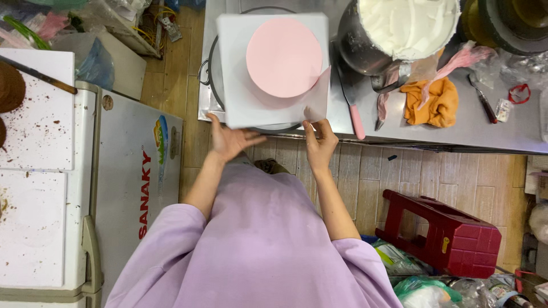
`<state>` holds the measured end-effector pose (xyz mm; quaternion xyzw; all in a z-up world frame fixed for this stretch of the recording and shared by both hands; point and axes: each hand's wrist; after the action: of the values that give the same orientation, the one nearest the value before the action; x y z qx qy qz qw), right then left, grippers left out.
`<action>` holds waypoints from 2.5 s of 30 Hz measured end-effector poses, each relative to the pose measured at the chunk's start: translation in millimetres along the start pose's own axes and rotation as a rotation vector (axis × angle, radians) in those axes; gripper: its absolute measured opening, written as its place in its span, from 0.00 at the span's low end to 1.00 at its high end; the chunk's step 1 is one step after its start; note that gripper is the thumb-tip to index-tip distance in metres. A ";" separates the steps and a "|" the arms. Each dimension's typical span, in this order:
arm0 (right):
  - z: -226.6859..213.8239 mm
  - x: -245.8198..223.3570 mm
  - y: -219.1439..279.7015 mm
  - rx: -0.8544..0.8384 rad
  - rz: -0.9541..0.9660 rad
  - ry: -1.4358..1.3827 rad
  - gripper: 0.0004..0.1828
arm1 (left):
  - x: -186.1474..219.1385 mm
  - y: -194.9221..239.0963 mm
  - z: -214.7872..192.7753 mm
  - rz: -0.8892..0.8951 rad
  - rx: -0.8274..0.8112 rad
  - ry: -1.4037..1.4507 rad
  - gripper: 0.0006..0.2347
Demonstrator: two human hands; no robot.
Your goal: The person smooths the side of a pink cake by holding a plastic sheet against it while rotating the cake on a turntable.
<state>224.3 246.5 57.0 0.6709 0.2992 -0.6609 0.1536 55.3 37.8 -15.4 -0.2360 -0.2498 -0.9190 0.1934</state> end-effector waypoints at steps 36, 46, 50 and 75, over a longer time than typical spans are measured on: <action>-56.5 9.3 165.7 0.427 0.176 -0.456 0.13 | -2.5 39.3 -4.7 0.165 -0.013 -0.395 0.38; -76.8 15.1 198.5 0.461 0.213 -0.496 0.14 | 15.8 44.9 -14.3 0.279 0.170 -0.580 0.44; -87.3 31.8 202.3 0.481 0.247 -0.589 0.13 | 29.7 37.4 -26.9 0.383 0.232 -0.700 0.43; -186.1 74.1 106.8 0.404 0.213 -0.637 0.18 | -1.0 48.0 32.5 0.936 0.715 -1.532 0.09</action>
<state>432.9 290.5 -21.1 0.4762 0.0291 -0.8620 0.1714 89.7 17.5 26.5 -0.7741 -0.4538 -0.2153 0.3852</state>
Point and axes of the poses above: each hand's wrist, its own y-axis away from the middle knuckle, its own z-axis out of the palm, x = y × z, and after that the axes turned 7 degrees about -y, right-handed
